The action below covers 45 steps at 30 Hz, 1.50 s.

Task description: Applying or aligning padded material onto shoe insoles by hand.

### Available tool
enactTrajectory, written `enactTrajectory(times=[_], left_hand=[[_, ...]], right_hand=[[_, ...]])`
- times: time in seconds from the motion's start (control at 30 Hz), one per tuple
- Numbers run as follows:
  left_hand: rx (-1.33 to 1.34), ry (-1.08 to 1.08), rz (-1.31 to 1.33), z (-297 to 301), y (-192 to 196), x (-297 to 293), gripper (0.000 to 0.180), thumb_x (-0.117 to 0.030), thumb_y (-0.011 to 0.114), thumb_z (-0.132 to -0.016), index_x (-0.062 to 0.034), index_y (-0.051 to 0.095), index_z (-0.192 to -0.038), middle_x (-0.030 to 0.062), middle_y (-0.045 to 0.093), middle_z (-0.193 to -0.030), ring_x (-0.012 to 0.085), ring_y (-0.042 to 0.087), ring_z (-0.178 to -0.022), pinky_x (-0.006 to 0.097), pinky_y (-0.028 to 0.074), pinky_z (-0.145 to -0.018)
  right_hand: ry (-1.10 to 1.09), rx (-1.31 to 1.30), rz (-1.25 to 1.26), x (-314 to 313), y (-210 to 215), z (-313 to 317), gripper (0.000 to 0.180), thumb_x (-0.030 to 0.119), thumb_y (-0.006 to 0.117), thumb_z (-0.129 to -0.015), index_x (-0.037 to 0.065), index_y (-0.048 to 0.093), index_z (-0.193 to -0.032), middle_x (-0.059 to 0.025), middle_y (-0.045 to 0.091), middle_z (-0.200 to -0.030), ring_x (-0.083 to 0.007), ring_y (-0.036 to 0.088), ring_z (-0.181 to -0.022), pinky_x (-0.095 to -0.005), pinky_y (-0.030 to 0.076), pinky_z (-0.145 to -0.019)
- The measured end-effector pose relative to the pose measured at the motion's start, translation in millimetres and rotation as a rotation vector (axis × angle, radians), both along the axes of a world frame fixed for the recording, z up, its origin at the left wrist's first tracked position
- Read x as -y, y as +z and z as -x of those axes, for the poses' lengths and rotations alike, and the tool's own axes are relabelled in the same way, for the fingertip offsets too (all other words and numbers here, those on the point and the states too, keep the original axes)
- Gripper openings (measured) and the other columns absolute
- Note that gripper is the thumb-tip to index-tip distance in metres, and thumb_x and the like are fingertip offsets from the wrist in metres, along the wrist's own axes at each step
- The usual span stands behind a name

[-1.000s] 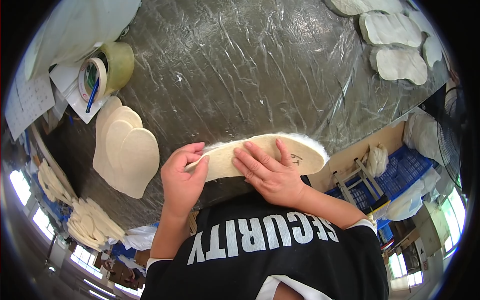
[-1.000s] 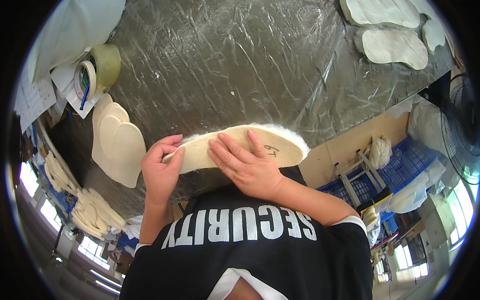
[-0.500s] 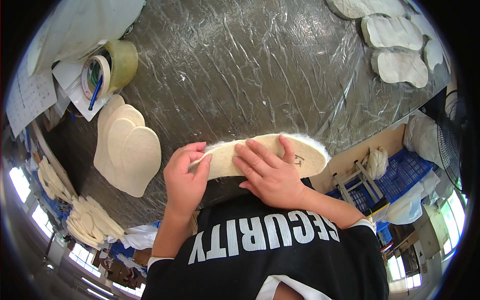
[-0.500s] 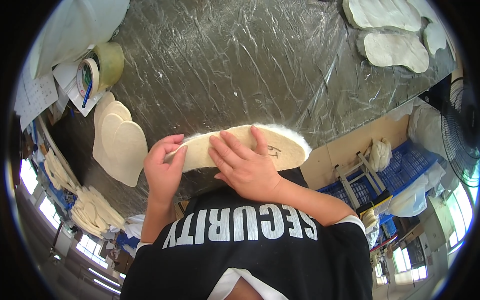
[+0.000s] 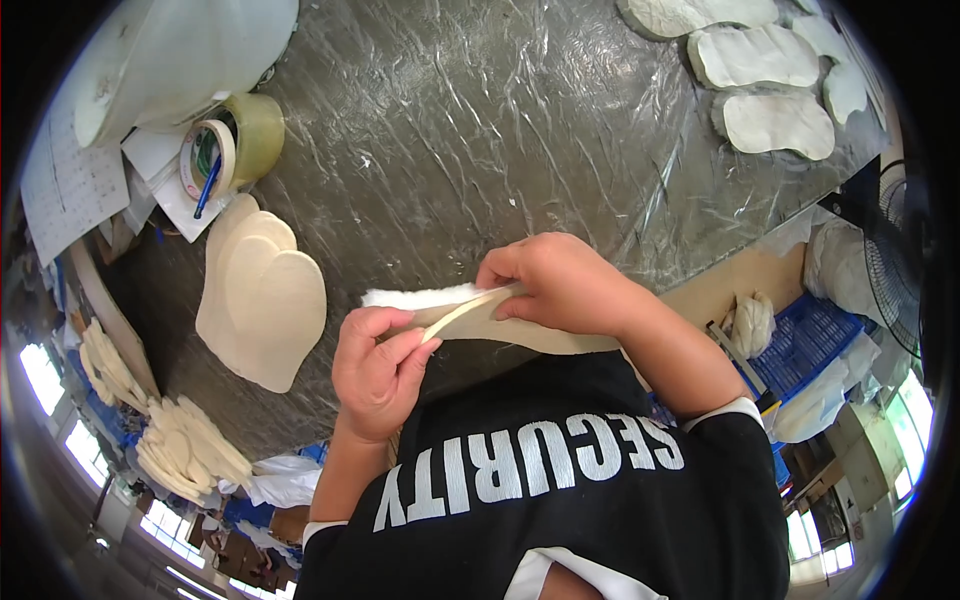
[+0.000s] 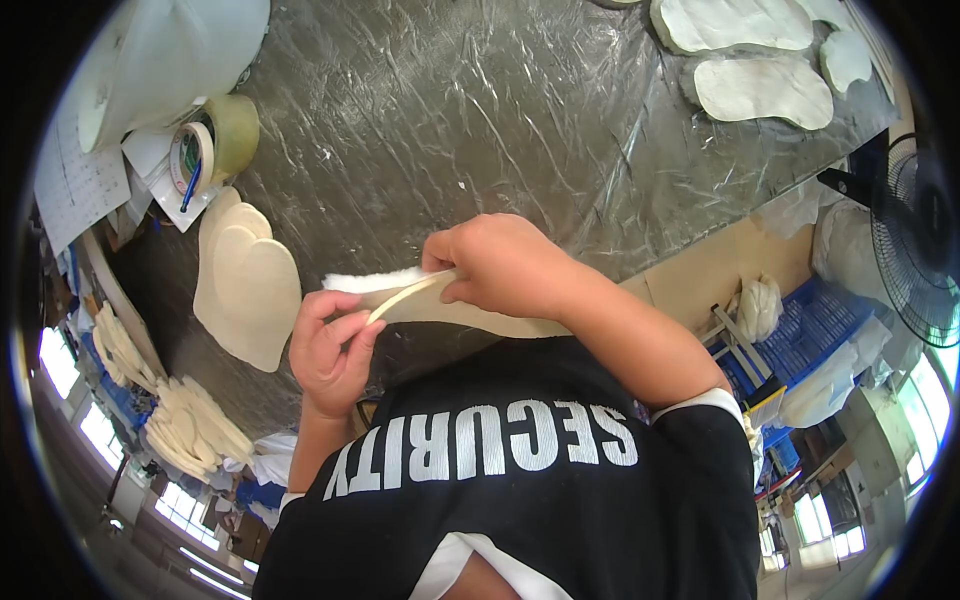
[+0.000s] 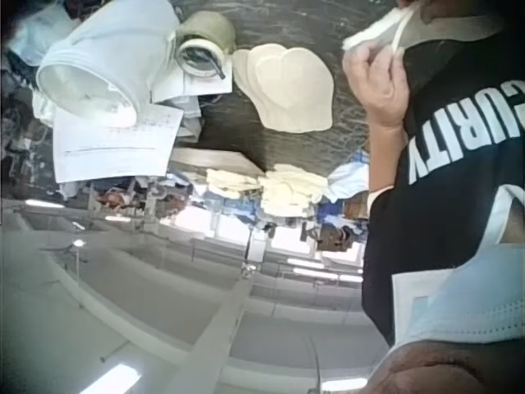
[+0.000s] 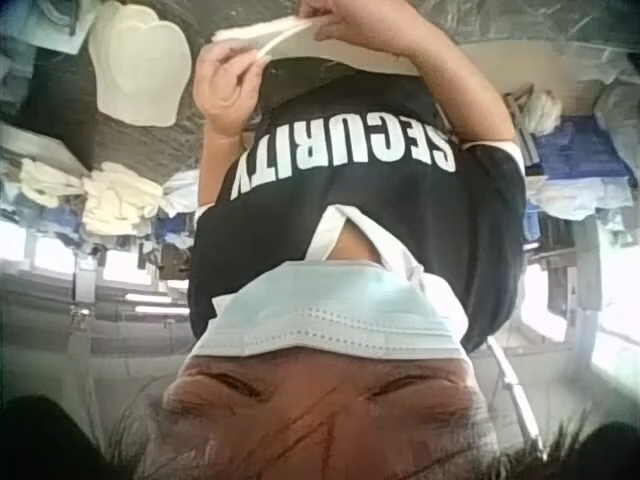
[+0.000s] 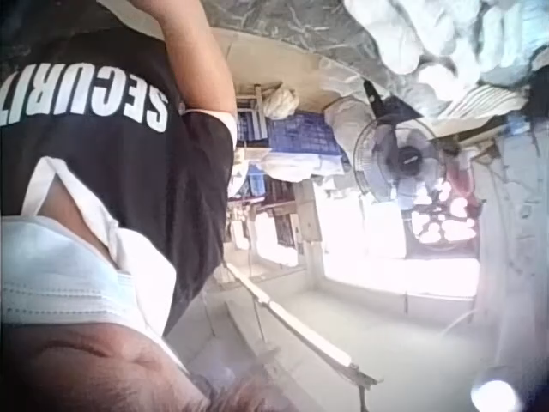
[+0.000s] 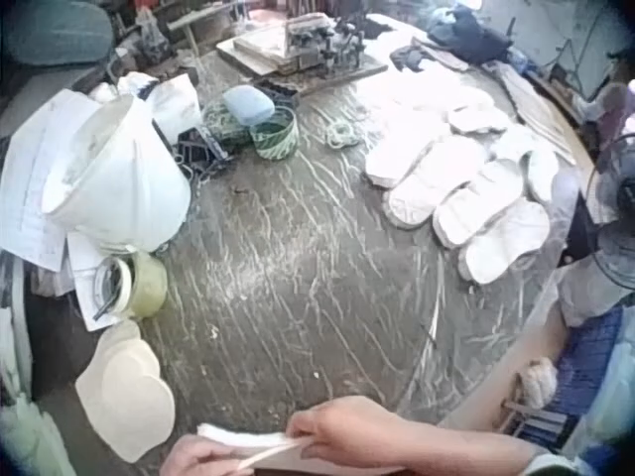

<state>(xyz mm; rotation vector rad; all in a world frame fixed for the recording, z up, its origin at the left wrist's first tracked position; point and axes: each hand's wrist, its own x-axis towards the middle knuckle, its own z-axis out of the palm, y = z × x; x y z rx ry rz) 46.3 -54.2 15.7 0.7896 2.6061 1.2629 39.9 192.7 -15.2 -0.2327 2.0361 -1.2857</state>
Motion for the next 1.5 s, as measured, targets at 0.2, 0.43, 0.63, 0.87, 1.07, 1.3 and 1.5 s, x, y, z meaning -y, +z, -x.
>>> enactTrajectory(times=[0.2,0.43,0.63,0.87,1.07,1.3,1.5], left_hand=[[-0.099,0.13,0.019,-17.0,24.6,1.7,0.027,0.002,0.08,-0.068,-0.0057,0.064,-0.088,0.0077,0.054,-0.088,0.0239,0.052,-0.077,0.032,0.044,-0.065],[-0.066,0.203,-0.088,-28.1,37.0,-32.5,0.026,0.001,0.08,-0.071,-0.0058,0.064,-0.091,0.0083,0.054,-0.089,0.0245,0.052,-0.079,0.034,0.044,-0.067],[0.213,-0.237,-0.163,-14.5,66.0,-59.3,0.022,0.002,0.075,-0.074,-0.0007,0.066,-0.094,0.0118,0.061,-0.094,0.0235,0.059,-0.077,0.03,0.047,-0.065],[-0.195,-0.064,-0.094,24.0,86.1,-47.1,0.021,0.011,0.067,-0.075,-0.001,0.064,-0.092,0.0134,0.064,-0.096,0.0235,0.059,-0.081,0.031,0.049,-0.073],[-0.321,-0.308,0.224,55.9,106.7,-52.9,0.03,-0.009,0.076,-0.071,-0.0046,0.066,-0.099,0.0096,0.068,-0.106,0.0322,0.062,-0.103,0.048,0.035,-0.104],[-0.133,-0.386,0.168,45.2,89.8,-46.5,0.023,-0.011,0.074,-0.074,-0.0057,0.067,-0.095,0.0064,0.068,-0.097,0.026,0.063,-0.096,0.044,0.042,-0.094],[0.121,-0.234,0.145,22.1,51.4,-31.3,0.013,-0.002,0.069,-0.076,0.0008,0.064,-0.087,0.0128,0.064,-0.086,0.0306,0.06,-0.079,0.037,0.049,-0.071]], right_hand=[[-0.423,-0.803,-0.002,8.7,25.8,-11.6,0.02,0.015,0.075,-0.074,0.006,0.059,-0.081,-0.0092,0.059,-0.073,-0.0311,0.058,-0.068,-0.0419,0.046,-0.066],[-0.754,0.221,0.643,34.1,30.2,-54.2,0.067,0.02,0.071,-0.086,0.004,0.03,-0.136,-0.0128,0.048,-0.126,-0.0223,0.054,-0.109,-0.0368,0.049,-0.088],[-0.703,0.54,1.134,9.5,2.5,-20.7,0.092,0.016,0.079,-0.077,0.007,0.022,-0.149,-0.0129,0.048,-0.13,-0.0286,0.055,-0.114,-0.0424,0.046,-0.098],[-0.357,0.719,1.344,-24.1,14.9,-32.5,0.087,0.018,0.08,-0.077,0.003,0.029,-0.147,-0.0146,0.051,-0.129,-0.0267,0.059,-0.112,-0.0327,0.056,-0.081],[-0.179,0.791,1.321,-35.0,15.3,-39.7,0.09,0.022,0.081,-0.075,0.0,0.032,-0.146,-0.0158,0.051,-0.132,-0.0283,0.059,-0.114,-0.0334,0.055,-0.085],[-0.094,0.753,1.224,-40.8,8.2,-45.8,0.085,0.024,0.079,-0.078,-0.002,0.033,-0.145,-0.0172,0.052,-0.133,-0.0292,0.059,-0.115,-0.0386,0.048,-0.098],[-0.404,0.405,1.029,-81.2,-9.1,-42.0,0.068,0.04,0.066,-0.09,0.001,0.042,-0.14,-0.015,0.055,-0.131,-0.0214,0.057,-0.116,-0.0349,0.047,-0.098]])
